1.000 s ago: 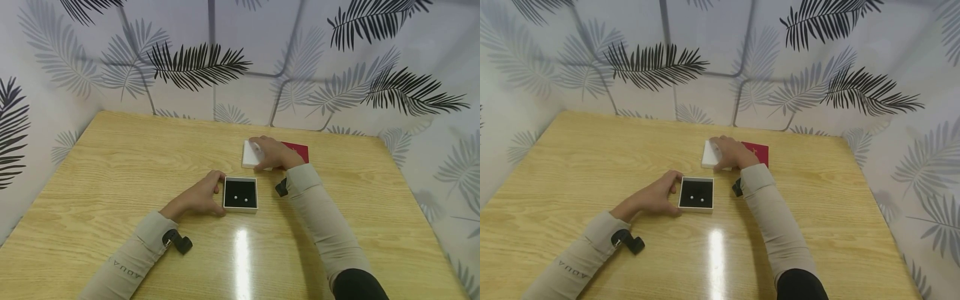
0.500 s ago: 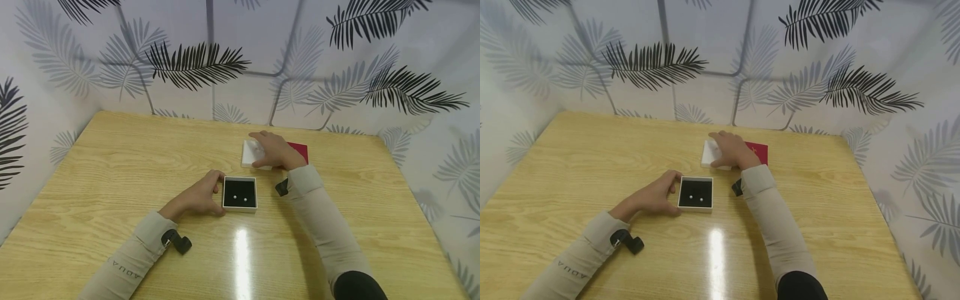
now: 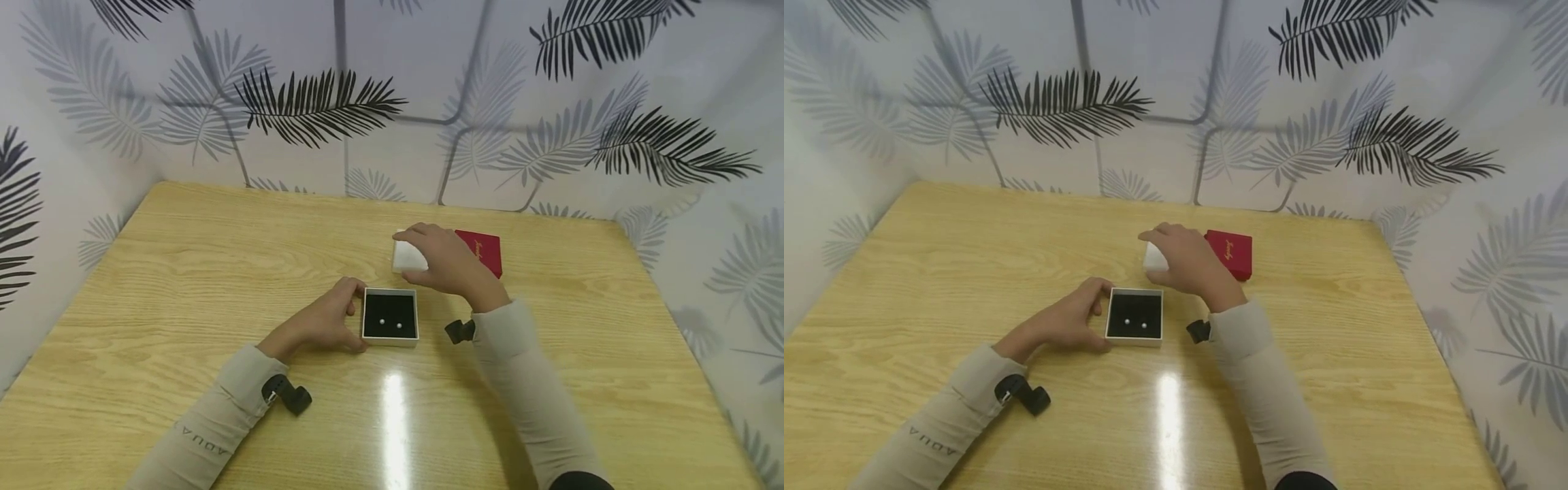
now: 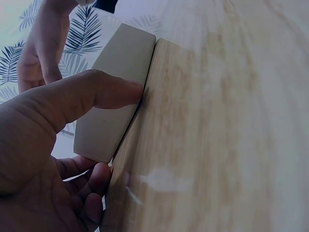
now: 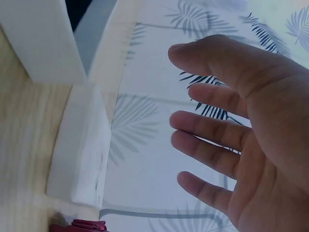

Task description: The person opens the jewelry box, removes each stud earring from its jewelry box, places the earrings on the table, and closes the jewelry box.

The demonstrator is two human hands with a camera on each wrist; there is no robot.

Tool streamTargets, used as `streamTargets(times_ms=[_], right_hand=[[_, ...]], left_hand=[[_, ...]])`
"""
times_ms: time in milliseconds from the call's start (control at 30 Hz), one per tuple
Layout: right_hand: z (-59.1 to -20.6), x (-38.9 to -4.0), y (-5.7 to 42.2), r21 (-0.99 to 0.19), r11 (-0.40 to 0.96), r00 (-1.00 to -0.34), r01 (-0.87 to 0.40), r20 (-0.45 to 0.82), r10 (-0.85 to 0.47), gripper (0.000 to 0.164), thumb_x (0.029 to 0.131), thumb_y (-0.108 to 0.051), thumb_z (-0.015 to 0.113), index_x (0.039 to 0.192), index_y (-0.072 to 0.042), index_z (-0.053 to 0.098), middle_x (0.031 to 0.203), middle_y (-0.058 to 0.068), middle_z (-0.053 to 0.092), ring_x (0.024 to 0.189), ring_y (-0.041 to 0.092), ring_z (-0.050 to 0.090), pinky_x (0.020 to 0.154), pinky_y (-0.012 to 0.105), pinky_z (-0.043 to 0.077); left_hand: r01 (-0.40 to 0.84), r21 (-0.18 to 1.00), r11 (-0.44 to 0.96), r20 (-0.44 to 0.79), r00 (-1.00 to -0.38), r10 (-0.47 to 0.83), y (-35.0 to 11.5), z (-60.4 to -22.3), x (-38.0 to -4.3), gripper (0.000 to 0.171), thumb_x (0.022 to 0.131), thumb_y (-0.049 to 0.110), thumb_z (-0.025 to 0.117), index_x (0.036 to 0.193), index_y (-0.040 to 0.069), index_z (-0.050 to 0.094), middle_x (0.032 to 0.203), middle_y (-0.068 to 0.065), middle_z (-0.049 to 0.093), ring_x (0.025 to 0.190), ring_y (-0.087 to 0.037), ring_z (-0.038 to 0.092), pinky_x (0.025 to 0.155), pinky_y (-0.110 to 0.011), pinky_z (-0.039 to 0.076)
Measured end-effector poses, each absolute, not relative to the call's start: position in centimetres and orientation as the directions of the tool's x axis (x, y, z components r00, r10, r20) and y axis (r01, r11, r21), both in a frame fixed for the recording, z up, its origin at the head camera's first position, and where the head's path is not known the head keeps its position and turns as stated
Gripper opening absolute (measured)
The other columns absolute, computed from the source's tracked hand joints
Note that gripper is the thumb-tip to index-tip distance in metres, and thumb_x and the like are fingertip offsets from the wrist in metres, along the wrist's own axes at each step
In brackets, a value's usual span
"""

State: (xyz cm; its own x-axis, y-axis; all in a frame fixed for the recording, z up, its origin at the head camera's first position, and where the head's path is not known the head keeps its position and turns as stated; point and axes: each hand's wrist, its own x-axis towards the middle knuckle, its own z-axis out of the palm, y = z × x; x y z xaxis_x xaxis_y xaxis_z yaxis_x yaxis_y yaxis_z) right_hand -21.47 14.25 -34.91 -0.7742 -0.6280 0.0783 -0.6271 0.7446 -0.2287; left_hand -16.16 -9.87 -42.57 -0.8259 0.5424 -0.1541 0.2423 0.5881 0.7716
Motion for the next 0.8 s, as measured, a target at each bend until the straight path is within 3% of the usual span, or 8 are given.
streamTargets(times_ms=[367, 600, 800], right_hand=[[-36.2, -17.2, 13.5, -0.316, 0.704, -0.751, -0.635, 0.041, -0.659, 0.040, 0.089, -0.024, 0.074, 0.124, -0.008, 0.067, 0.125, 0.009, 0.066, 0.119, 0.028, 0.060, 0.100, 0.042, 0.051], [-37.2, -16.8, 12.6, -0.285, 0.662, -0.704, -0.693, 0.071, -0.707, 0.028, 0.087, -0.023, 0.075, 0.111, -0.010, 0.072, 0.108, 0.004, 0.069, 0.102, 0.020, 0.064, 0.093, 0.038, 0.053], [-37.7, -16.3, 12.2, -0.278, 0.659, -0.694, -0.699, 0.042, -0.719, 0.026, 0.086, -0.023, 0.077, 0.109, -0.011, 0.073, 0.107, 0.003, 0.069, 0.103, 0.019, 0.064, 0.095, 0.037, 0.052]], left_hand=[[0.248, 0.776, 0.581, -0.159, -0.814, 0.559, -9.9, -42.7, -16.2, 0.086, 0.067, 0.016, 0.089, 0.137, 0.004, 0.039, 0.125, -0.011, 0.044, 0.105, -0.023, 0.043, 0.088, -0.033, 0.042], [0.245, 0.776, 0.582, -0.153, -0.821, 0.550, -10.1, -42.6, -16.2, 0.086, 0.068, 0.017, 0.089, 0.137, 0.006, 0.038, 0.127, -0.010, 0.043, 0.106, -0.024, 0.044, 0.088, -0.034, 0.042], [0.246, 0.770, 0.589, -0.163, -0.816, 0.554, -10.0, -42.5, -16.1, 0.087, 0.069, 0.018, 0.088, 0.138, 0.004, 0.037, 0.128, -0.011, 0.043, 0.106, -0.024, 0.044, 0.089, -0.034, 0.043]])
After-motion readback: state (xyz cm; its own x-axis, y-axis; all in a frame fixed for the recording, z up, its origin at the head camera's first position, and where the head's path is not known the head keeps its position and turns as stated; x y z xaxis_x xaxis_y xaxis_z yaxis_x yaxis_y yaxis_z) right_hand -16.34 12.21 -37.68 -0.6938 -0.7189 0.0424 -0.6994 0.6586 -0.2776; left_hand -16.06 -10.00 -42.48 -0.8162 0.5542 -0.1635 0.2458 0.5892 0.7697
